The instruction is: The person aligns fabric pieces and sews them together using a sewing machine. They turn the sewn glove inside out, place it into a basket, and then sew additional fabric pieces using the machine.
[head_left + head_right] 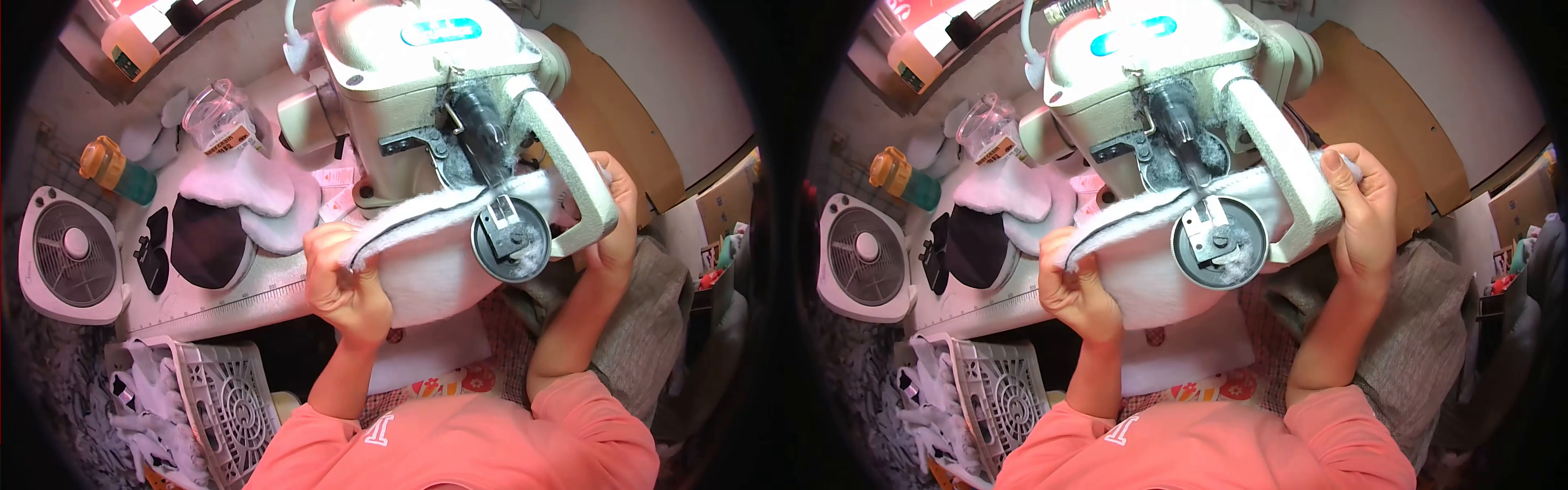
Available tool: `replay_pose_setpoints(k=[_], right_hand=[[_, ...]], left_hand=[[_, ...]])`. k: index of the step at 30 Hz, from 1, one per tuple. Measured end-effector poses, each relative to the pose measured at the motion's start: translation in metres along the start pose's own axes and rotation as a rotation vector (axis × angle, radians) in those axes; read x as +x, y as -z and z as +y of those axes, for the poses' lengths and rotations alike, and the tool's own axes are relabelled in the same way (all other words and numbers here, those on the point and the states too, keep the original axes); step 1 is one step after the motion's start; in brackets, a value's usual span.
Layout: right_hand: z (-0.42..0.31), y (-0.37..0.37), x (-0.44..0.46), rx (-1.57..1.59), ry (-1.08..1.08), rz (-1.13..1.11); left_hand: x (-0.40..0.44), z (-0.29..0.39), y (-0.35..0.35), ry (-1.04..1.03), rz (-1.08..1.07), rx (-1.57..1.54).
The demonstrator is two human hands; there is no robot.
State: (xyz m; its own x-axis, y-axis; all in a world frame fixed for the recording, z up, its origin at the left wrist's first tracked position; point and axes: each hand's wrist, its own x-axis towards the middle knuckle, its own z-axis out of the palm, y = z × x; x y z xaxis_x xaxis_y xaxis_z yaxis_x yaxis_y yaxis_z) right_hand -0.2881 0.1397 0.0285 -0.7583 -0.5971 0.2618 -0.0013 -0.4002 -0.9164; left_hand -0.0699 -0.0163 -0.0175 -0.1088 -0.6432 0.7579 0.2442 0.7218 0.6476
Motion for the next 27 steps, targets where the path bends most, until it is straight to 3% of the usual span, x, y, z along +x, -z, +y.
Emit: replay_pose_setpoints(k=[17, 27], right_hand=[[-0.001, 0.058, 0.011, -0.101, 0.083, 0.195], [-0.001, 0.062, 0.010, -0.083, 0.079, 0.250]], left_hand=[[0.001, 0.005, -0.054, -0.049, -0.101, -0.060], [0.005, 0.017, -0.047, -0.002, -0.227, 0.005]])
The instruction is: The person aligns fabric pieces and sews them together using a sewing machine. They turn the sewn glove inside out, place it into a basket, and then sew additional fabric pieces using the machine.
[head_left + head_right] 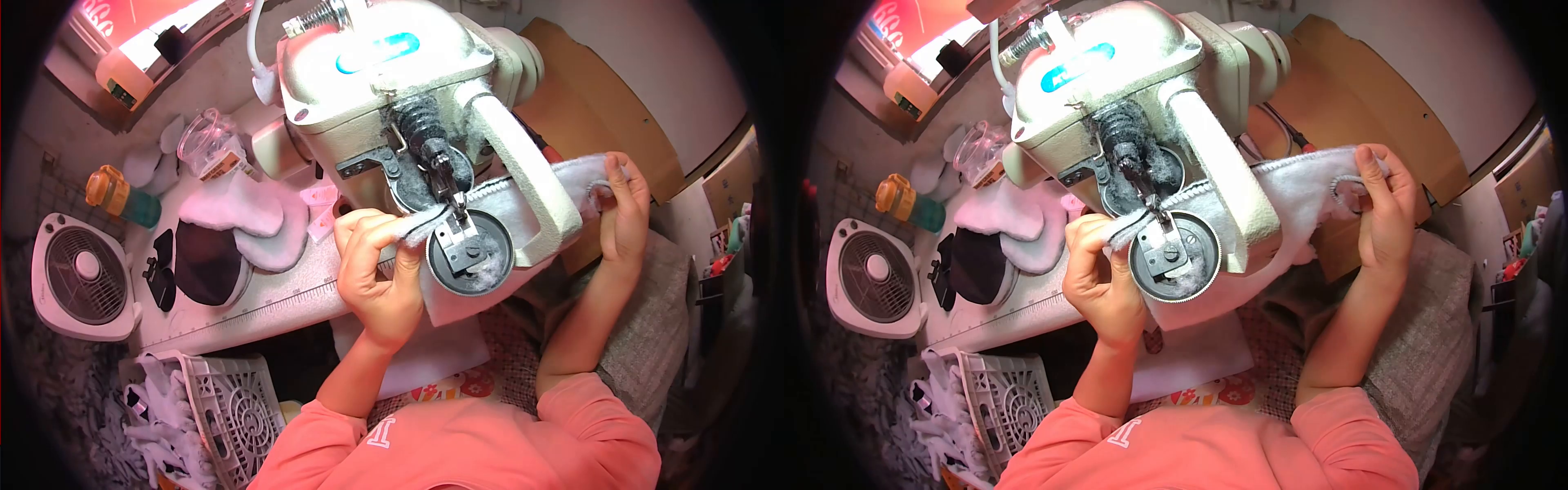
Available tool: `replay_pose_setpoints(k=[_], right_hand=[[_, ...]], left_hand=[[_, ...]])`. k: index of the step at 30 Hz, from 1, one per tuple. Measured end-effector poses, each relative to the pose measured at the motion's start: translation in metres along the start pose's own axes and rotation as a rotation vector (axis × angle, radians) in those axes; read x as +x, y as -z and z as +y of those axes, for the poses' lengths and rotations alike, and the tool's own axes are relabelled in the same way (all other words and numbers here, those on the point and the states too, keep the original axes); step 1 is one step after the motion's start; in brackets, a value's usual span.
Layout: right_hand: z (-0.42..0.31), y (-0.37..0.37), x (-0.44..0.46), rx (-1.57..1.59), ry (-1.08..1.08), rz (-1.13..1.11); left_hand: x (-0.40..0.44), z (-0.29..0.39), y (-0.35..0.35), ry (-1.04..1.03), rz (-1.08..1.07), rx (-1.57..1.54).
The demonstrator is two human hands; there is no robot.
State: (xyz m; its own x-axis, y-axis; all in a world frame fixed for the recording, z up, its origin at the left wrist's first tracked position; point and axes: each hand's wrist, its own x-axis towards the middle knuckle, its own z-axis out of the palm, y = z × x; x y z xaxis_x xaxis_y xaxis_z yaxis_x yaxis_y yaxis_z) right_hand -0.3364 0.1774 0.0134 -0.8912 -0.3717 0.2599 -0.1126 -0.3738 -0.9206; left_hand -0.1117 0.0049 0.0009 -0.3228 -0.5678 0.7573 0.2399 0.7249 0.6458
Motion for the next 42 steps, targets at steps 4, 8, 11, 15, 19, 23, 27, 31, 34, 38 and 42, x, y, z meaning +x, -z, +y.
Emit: replay_pose_setpoints(k=[4, 8, 11, 15, 19, 23, 27, 31, 34, 38, 42], right_hand=[[0.003, 0.000, 0.001, 0.000, 0.019, 0.009], [0.006, 0.007, 0.004, 0.012, 0.019, 0.032], [0.008, 0.012, 0.007, 0.006, 0.037, 0.037], [0.001, -0.005, 0.003, -0.242, 0.175, 0.051], [-0.026, -0.039, -0.019, -1.187, 0.813, -0.034], [-0.030, -0.042, -0.046, -1.184, 0.492, -0.471], [-0.029, -0.053, -0.084, -0.982, 0.506, -0.779], [-0.003, -0.091, -0.115, -0.576, 0.391, -0.906], [-0.004, -0.096, -0.124, -0.416, 0.393, -1.053], [-0.017, -0.068, -0.103, -0.018, -0.131, -1.318], [0.012, -0.066, -0.077, -0.479, -0.082, -0.553]], left_hand=[[0.001, 0.003, 0.000, 0.010, -0.026, 0.007], [0.003, 0.008, -0.003, 0.015, 0.016, 0.058], [0.001, 0.009, -0.005, 0.057, -0.014, 0.030], [-0.005, 0.013, -0.007, 0.082, -0.002, 0.034], [-0.031, 0.016, -0.004, 0.008, 0.190, 0.069], [-0.062, 0.011, 0.000, -0.664, 0.074, 0.273], [-0.073, 0.009, -0.002, -0.323, -0.211, 0.389], [-0.057, 0.028, 0.011, 0.120, -0.220, -0.036], [-0.037, 0.036, 0.041, 0.840, -0.481, -0.641], [-0.002, 0.022, 0.099, 1.127, -0.713, -0.608], [0.042, 0.007, 0.138, 0.856, -0.936, -0.184]])
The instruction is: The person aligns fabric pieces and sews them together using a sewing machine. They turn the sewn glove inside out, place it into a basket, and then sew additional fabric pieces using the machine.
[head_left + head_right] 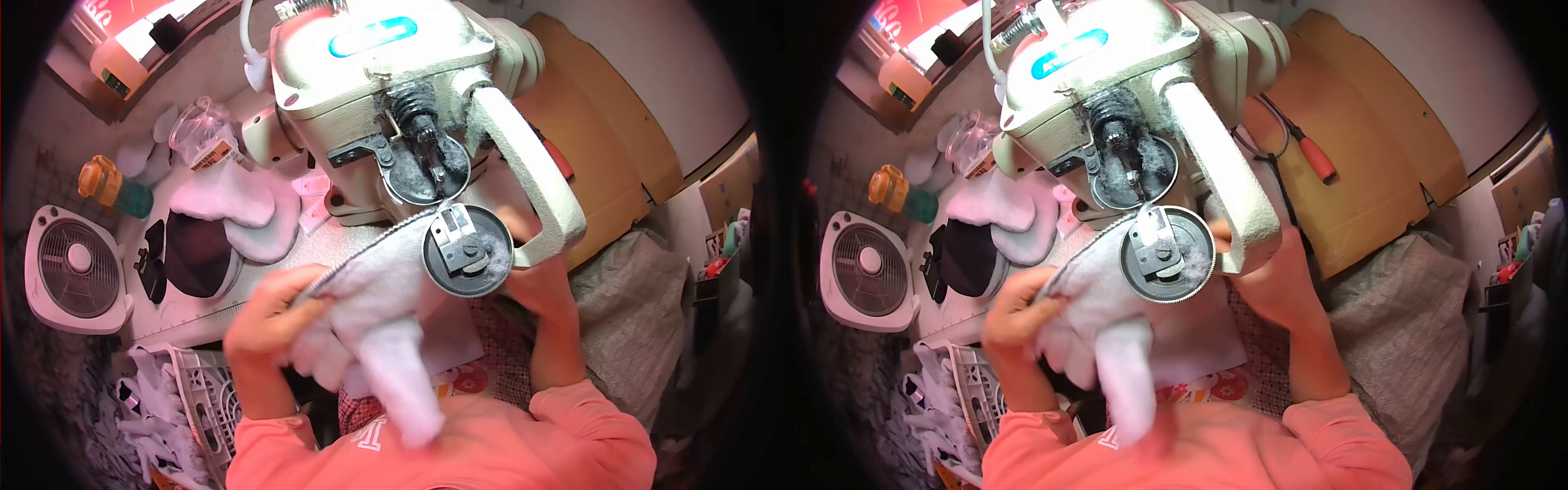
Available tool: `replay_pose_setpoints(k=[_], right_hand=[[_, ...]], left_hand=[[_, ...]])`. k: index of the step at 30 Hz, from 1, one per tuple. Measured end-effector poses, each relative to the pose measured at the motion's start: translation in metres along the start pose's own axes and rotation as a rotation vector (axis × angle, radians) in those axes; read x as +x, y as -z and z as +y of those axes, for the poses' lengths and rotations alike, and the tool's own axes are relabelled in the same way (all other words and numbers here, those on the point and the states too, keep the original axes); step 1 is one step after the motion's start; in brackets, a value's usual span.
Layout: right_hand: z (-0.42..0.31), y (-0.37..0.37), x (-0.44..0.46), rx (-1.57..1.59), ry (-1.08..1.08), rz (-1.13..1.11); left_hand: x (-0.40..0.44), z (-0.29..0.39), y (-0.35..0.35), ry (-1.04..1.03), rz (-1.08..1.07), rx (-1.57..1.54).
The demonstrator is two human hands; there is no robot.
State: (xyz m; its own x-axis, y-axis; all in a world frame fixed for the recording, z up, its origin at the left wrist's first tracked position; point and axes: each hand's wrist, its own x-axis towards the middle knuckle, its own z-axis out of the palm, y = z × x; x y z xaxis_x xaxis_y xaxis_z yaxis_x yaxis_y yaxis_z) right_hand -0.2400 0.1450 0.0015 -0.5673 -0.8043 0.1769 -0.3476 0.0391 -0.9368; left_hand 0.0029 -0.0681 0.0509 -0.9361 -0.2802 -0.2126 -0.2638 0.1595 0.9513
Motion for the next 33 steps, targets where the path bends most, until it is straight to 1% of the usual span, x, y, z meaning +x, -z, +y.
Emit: replay_pose_setpoints(k=[1, 2, 3, 4, 5, 6, 7, 9, 10, 11, 13, 14, 15, 16, 17, 18, 20, 23, 30, 32, 33], right_hand=[[0.004, -0.002, 0.011, -0.006, 0.002, -0.003], [0.008, -0.009, 0.020, 0.176, 0.176, 0.037], [0.013, -0.013, 0.029, 0.360, 0.347, 0.078], [0.020, -0.013, 0.039, 0.359, 0.345, 0.079], [0.028, -0.011, 0.051, 0.297, 0.422, -0.054], [0.031, -0.012, 0.057, 0.234, 0.501, -0.188], [0.024, -0.017, 0.058, 0.235, 0.504, -0.189], [0.004, -0.034, 0.057, 0.420, 0.438, -0.025], [0.004, -0.034, 0.060, 0.395, 0.478, -0.029], [0.005, -0.035, 0.060, 0.388, 0.476, -0.032], [0.007, -0.035, 0.059, 0.463, 0.394, -0.009], [0.005, -0.039, 0.058, 0.506, 0.360, 0.029], [0.007, -0.037, 0.058, 0.506, 0.377, -0.022], [0.007, -0.037, 0.059, 0.597, 0.304, -0.067], [0.006, -0.038, 0.061, 0.690, 0.231, -0.114], [0.007, -0.037, 0.063, 0.692, 0.232, -0.112], [0.008, -0.036, 0.067, 0.949, -0.022, -0.209], [0.018, -0.038, 0.070, 0.927, 0.024, -0.207], [0.039, -0.038, 0.066, 0.793, 0.001, -0.201], [0.035, -0.043, 0.060, 0.808, 0.083, -0.043], [0.036, -0.041, 0.055, 0.809, 0.083, -0.043]], left_hand=[[0.000, 0.007, 0.007, -0.077, 0.036, 0.470], [0.000, 0.011, 0.003, -0.079, 0.036, 0.468], [0.002, 0.016, -0.004, -0.109, 0.355, 0.906], [0.005, 0.019, -0.013, -0.137, 0.684, 1.336], [0.011, 0.021, -0.022, -0.136, 0.683, 1.336], [0.022, 0.024, -0.030, -0.387, 0.715, 1.185], [0.033, 0.027, -0.038, -0.631, 0.739, 1.021], [0.054, 0.026, -0.054, -0.689, 0.652, 0.776], [0.064, 0.019, -0.060, -0.727, 0.650, 0.686], [0.068, 0.018, -0.066, -0.661, 0.632, 0.582], [0.071, 0.023, -0.071, -0.753, 0.729, 0.494], [0.073, 0.023, -0.069, -0.895, 0.793, 0.645], [0.073, 0.023, -0.066, -1.035, 0.852, 0.799], [0.072, 0.022, -0.069, -1.091, 0.924, 0.961], [0.072, 0.022, -0.068, -1.123, 0.926, 1.017], [0.073, 0.024, -0.064, -1.134, 0.914, 0.993], [0.074, 0.026, -0.056, -1.125, 0.884, 0.960], [0.077, 0.029, -0.058, -1.159, 0.884, 0.920], [0.078, 0.033, -0.058, -1.131, 0.830, 0.851], [0.078, 0.032, -0.060, -1.122, 0.821, 0.835], [0.078, 0.031, -0.061, -1.110, 0.815, 0.819]])
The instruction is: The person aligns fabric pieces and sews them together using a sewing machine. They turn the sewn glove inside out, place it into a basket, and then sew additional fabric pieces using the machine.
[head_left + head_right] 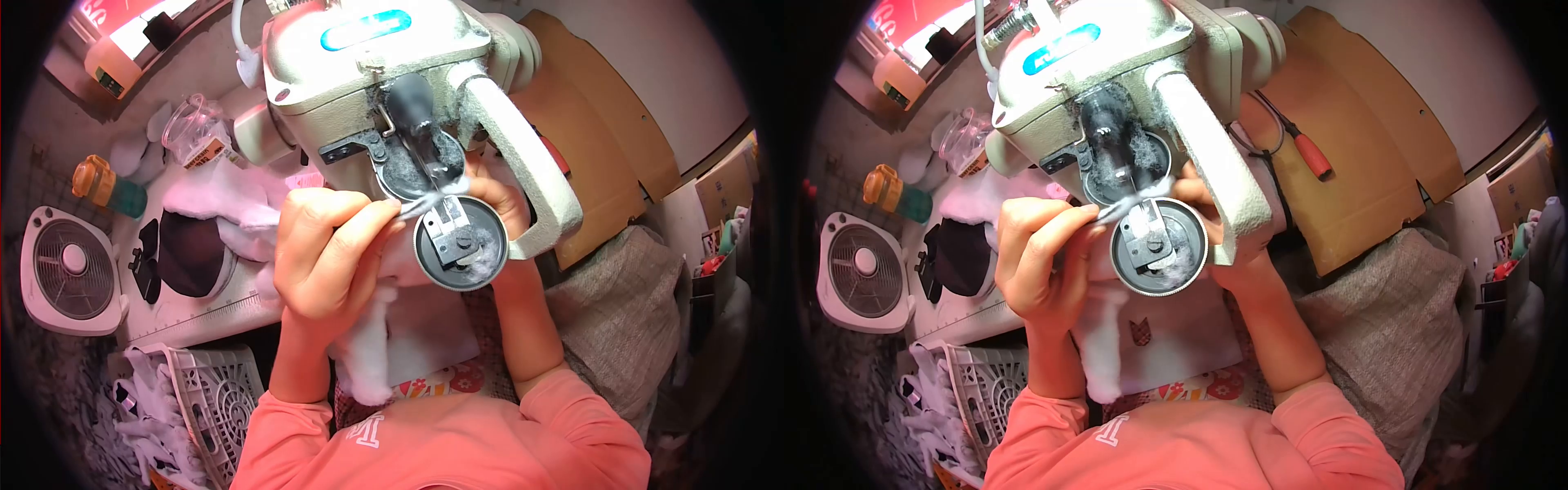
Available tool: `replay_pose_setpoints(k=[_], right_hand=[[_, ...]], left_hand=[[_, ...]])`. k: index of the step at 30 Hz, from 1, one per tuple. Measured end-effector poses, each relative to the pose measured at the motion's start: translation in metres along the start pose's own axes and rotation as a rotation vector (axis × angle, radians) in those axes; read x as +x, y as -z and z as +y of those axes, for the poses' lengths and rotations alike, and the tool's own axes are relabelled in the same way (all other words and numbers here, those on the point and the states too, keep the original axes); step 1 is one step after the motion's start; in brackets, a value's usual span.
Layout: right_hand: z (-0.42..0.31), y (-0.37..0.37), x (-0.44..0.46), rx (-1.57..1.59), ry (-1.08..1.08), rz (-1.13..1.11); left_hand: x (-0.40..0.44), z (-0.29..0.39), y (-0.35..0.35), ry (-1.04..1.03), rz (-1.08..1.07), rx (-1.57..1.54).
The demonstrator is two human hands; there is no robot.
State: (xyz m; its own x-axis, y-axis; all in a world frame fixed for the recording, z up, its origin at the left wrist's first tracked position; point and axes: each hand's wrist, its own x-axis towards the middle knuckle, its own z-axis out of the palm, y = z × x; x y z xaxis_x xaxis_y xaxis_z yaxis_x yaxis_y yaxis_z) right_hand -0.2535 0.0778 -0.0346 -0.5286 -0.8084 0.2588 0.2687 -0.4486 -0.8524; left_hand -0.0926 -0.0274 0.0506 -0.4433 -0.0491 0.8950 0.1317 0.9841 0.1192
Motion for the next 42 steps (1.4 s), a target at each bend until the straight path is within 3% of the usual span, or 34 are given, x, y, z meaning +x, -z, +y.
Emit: replay_pose_setpoints(k=[2, 3, 5, 8, 12, 14, 15, 18, 20, 22, 23, 24, 25, 26, 27, 28, 30, 31, 32, 34, 36, 37, 38, 39, 40, 41, 42], right_hand=[[-0.003, 0.007, -0.009, -0.341, 0.109, 0.018], [-0.003, 0.005, -0.009, -0.342, 0.111, 0.017], [-0.003, 0.001, -0.007, -0.291, 0.332, 0.116], [-0.028, -0.023, -0.019, -0.309, 0.269, 0.287], [-0.025, -0.025, -0.026, -0.348, 0.174, 0.329], [-0.008, -0.019, -0.037, -0.231, 0.300, 0.010], [0.017, -0.003, -0.050, -0.602, 0.433, 0.023], [0.031, 0.008, -0.085, -0.827, 0.365, 0.143], [0.025, 0.027, -0.104, -0.989, 0.089, -0.071], [-0.003, 0.017, -0.112, -0.718, -0.082, 0.103], [-0.016, 0.014, -0.109, -0.680, -0.013, 0.124], [-0.035, 0.006, -0.110, -0.533, -0.061, 0.156], [-0.051, 0.002, -0.113, -0.582, 0.042, 0.069], [-0.060, 0.001, -0.105, -0.461, 0.135, -0.193], [-0.063, -0.003, -0.101, -0.326, 0.082, -0.442], [-0.074, -0.017, -0.089, -0.477, 0.097, -0.705], [-0.054, -0.049, -0.097, -0.452, 0.078, -0.902], [-0.036, -0.060, -0.106, -0.432, -0.001, -0.993], [-0.017, -0.066, -0.115, -0.420, -0.067, -1.086], [-0.005, -0.069, -0.123, -0.474, -0.187, -1.153], [-0.005, -0.065, -0.125, -0.490, -0.144, -1.116], [-0.010, -0.062, -0.123, -0.405, -0.096, -0.962], [-0.016, -0.057, -0.122, -0.409, -0.089, -0.966], [-0.022, -0.052, -0.121, -0.579, 0.038, -0.622], [-0.025, -0.049, -0.120, -0.728, 0.164, -0.263], [-0.023, -0.052, -0.114, -0.734, 0.176, -0.259], [-0.019, -0.055, -0.106, -0.801, 0.209, -0.001]], left_hand=[[-0.002, 0.002, 0.000, 0.011, 0.002, -0.001], [-0.003, 0.003, 0.000, 0.022, 0.005, -0.003], [-0.005, 0.003, 0.001, 0.030, 0.003, 0.000], [-0.008, 0.005, 0.000, 0.061, -0.007, 0.020], [-0.020, 0.011, -0.013, 0.143, -0.044, 0.022], [-0.044, 0.022, -0.033, 0.199, -0.061, 0.016], [-0.057, 0.030, -0.040, 0.220, -0.120, -0.066], [-0.095, 0.054, -0.044, 0.258, -0.390, -0.134], [-0.116, 0.055, -0.032, 0.285, -0.611, -0.290], [-0.104, 0.052, -0.010, 0.311, -0.519, -0.236], [-0.100, 0.053, -0.002, 0.401, -0.405, -0.250], [-0.117, 0.058, 0.008, 0.630, -0.331, -0.274], [-0.123, 0.070, 0.009, 0.944, -0.172, -0.383], [-0.127, 0.080, 0.010, 1.251, 0.001, -0.486], [-0.134, 0.084, 0.014, 1.472, -0.124, -0.541], [-0.134, 0.086, 0.012, 1.491, -0.122, -0.540], [-0.134, 0.082, 0.003, 2.211, -0.087, -1.427], [-0.155, 0.075, 0.002, 2.004, 0.003, -2.118], [-0.150, 0.076, -0.002, 2.009, 0.008, -2.121], [-0.131, 0.084, -0.010, 1.947, -0.271, -1.354], [-0.133, 0.085, -0.007, 1.899, -0.247, -1.366], [-0.134, 0.083, -0.003, 1.717, -0.327, -1.262], [-0.134, 0.080, -0.002, 1.532, -0.399, -1.154], [-0.131, 0.077, -0.002, 1.520, -0.397, -1.153], [-0.127, 0.075, -0.002, 1.313, -0.378, -1.047], [-0.122, 0.072, -0.003, 1.105, -0.356, -0.940], [-0.117, 0.069, -0.004, 1.090, -0.358, -0.944]])
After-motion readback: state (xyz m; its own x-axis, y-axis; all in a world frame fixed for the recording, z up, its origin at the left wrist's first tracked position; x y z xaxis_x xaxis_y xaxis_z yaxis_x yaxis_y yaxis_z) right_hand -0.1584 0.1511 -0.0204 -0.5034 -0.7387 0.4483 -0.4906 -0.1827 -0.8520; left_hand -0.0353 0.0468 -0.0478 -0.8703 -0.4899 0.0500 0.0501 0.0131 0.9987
